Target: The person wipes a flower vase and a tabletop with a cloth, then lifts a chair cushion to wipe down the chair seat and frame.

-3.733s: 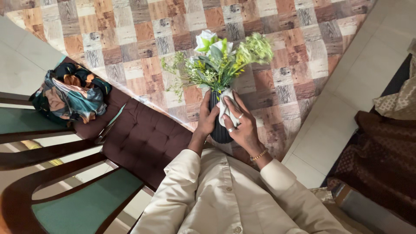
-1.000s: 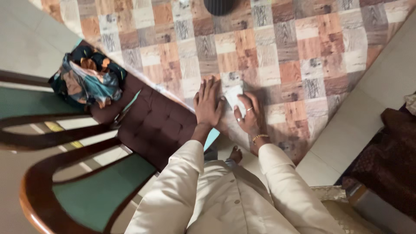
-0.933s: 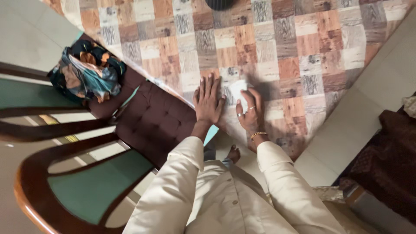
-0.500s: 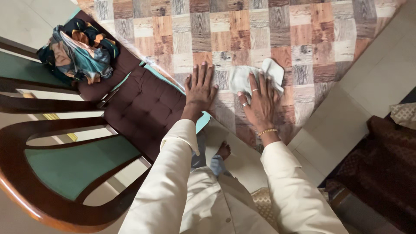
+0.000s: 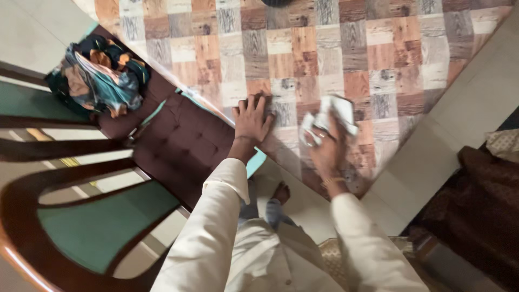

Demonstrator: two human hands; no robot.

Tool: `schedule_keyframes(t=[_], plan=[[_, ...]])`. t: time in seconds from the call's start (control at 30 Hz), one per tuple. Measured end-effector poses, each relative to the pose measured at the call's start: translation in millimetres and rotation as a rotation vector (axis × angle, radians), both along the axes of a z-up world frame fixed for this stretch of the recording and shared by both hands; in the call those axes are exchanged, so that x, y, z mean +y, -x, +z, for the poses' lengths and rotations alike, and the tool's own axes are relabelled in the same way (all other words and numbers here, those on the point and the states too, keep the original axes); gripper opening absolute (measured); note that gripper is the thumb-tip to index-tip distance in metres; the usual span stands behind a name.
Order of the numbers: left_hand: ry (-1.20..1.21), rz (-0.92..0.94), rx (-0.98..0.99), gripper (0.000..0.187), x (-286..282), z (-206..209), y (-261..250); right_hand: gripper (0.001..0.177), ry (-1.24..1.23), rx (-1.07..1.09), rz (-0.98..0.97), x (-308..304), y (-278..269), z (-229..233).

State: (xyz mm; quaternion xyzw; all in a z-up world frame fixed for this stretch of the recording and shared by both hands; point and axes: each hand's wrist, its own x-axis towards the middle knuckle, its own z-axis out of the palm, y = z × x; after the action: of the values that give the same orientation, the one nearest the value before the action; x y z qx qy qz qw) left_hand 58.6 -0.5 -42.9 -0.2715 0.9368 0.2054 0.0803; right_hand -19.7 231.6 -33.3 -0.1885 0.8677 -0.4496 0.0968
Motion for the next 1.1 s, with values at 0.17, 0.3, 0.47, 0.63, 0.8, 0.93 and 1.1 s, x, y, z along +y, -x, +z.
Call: schedule_keyframes(t=[0.17,0.3,0.47,0.63,0.8,0.93,1.1], plan=[[0.067,-0.051,0.233,0.060,-48,-5,9,0.060,-0.657,0.409,0.027,20,9,24],[0.175,-0.138,0.332,0.062,-76,4,28,0.082,-0.726,0.136,-0.151,-10,37,44],[0.121,-0.128,0.292,0.065,-77,16,34,0.093,-0.821,0.052,-0.282,-43,52,23],[0.115,-0.124,0.276,0.068,-79,19,34,0.065,-0.583,0.193,-0.074,-40,32,29],[0.088,-0.121,0.306,0.066,-80,17,35,0.055,-0.586,0.220,-0.085,-11,42,41],[0.086,-0.122,0.294,0.067,-80,19,36,0.054,-0.528,0.226,-0.286,-21,69,22],[0.093,-0.129,0.266,0.068,-81,17,36,0.047,-0.501,0.344,-0.194,-61,62,2]])
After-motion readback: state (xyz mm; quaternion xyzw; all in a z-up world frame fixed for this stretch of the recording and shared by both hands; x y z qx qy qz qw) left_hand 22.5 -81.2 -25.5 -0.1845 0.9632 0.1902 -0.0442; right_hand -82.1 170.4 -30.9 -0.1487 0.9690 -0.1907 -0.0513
